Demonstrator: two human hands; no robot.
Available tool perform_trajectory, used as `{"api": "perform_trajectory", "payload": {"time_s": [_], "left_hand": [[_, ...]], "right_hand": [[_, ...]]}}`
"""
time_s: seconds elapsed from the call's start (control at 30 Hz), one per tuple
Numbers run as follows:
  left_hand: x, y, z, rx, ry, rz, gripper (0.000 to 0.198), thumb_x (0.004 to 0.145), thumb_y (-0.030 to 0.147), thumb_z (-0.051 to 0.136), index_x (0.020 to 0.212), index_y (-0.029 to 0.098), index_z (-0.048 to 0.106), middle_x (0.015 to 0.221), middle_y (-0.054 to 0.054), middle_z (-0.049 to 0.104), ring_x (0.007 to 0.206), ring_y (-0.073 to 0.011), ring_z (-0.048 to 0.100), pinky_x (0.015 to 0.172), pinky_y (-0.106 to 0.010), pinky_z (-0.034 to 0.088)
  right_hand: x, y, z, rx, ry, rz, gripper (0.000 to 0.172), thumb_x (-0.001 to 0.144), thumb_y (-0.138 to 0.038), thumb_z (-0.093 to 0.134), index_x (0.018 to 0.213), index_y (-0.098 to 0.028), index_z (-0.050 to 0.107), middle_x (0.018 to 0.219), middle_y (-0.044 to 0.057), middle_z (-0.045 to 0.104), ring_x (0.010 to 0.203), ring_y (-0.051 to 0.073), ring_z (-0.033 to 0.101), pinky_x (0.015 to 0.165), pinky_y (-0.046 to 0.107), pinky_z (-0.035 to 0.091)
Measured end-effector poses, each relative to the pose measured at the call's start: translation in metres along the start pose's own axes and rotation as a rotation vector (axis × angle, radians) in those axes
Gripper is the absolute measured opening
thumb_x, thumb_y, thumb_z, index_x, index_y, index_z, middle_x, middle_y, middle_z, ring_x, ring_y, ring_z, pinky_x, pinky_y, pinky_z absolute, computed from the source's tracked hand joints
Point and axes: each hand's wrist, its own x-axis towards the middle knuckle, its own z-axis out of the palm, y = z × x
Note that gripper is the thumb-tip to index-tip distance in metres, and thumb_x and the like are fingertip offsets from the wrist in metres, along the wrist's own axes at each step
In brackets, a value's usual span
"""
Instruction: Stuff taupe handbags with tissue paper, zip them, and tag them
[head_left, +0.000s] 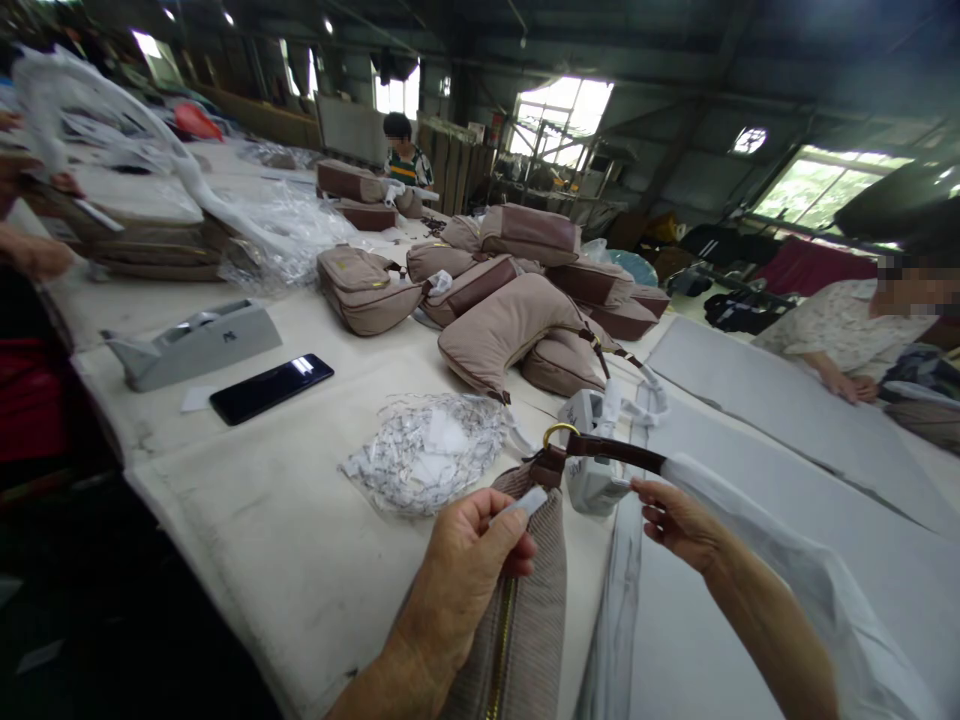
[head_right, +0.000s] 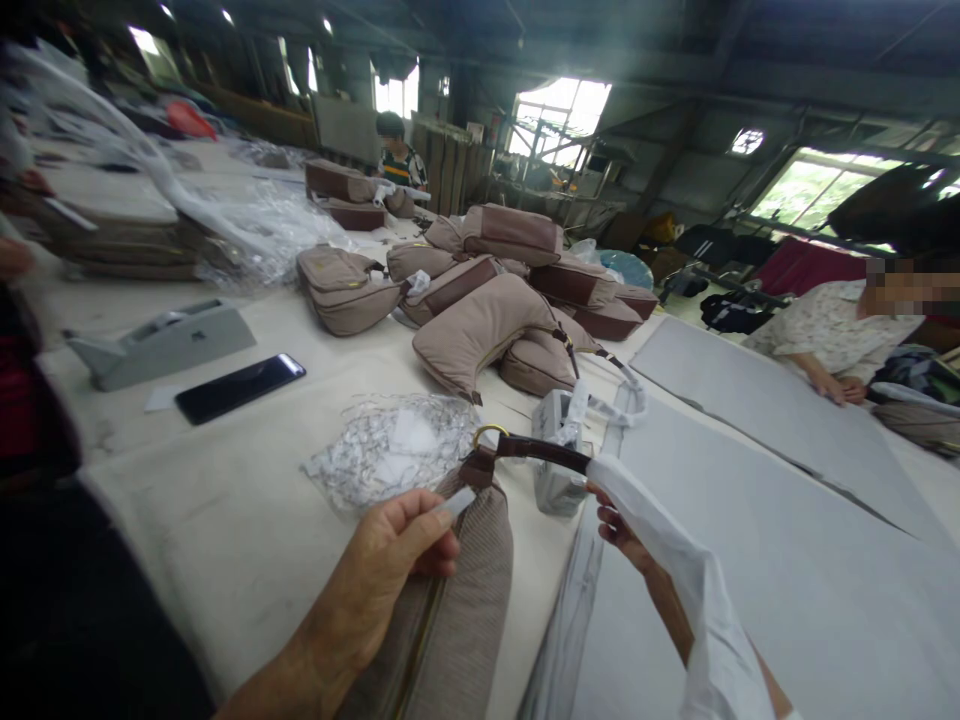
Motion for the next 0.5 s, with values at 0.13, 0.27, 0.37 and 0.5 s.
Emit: {"api": "perform_trajectory", "payload": {"time_s": [0.13, 0.27, 0.37, 0.5], "left_hand": [[0.0, -0.002, 0.0, 0.005, 0.003, 0.015, 0.027, 0.07, 0.037, 0.067, 0.072, 0.012, 0.058, 0.059, -0.001, 0.061, 0.051, -0.0077, 0.053, 0.054, -0.018, 0.047], [0.002, -0.005, -0.001, 0.022, 0.009, 0.023, 0.029, 0.068, 0.039, 0.067, 0.072, 0.012, 0.058, 0.06, -0.001, 0.061, 0.053, -0.0087, 0.054, 0.055, -0.018, 0.048], [0.002, -0.007, -0.002, 0.102, -0.006, 0.055, 0.027, 0.073, 0.04, 0.062, 0.075, 0.013, 0.058, 0.063, -0.001, 0.061, 0.055, -0.0094, 0.055, 0.056, -0.019, 0.048], [-0.001, -0.011, -0.006, 0.587, 0.088, 0.428, 0.018, 0.082, 0.029, 0.051, 0.072, 0.016, 0.058, 0.06, 0.0, 0.06, 0.053, -0.0106, 0.054, 0.051, -0.019, 0.041]], "right_hand": [[-0.018, 0.016, 0.015, 0.153, 0.054, 0.082, 0.027, 0.057, -0.027, 0.074, 0.071, -0.017, 0.053, 0.059, -0.008, 0.039, 0.043, 0.002, 0.031, 0.038, 0.016, 0.03], [-0.018, 0.028, 0.023, 0.206, 0.073, 0.113, 0.028, 0.056, -0.027, 0.072, 0.068, -0.015, 0.051, 0.058, -0.009, 0.037, 0.043, 0.001, 0.031, 0.04, 0.016, 0.031], [-0.014, 0.043, 0.03, 0.165, 0.125, 0.133, 0.025, 0.054, -0.025, 0.07, 0.063, -0.015, 0.049, 0.053, -0.009, 0.036, 0.041, 0.002, 0.028, 0.037, 0.017, 0.025], [-0.029, 0.045, 0.03, 0.047, 0.169, 0.098, 0.025, 0.054, -0.03, 0.072, 0.065, -0.015, 0.055, 0.056, -0.004, 0.047, 0.048, 0.007, 0.042, 0.04, 0.017, 0.029]]}}
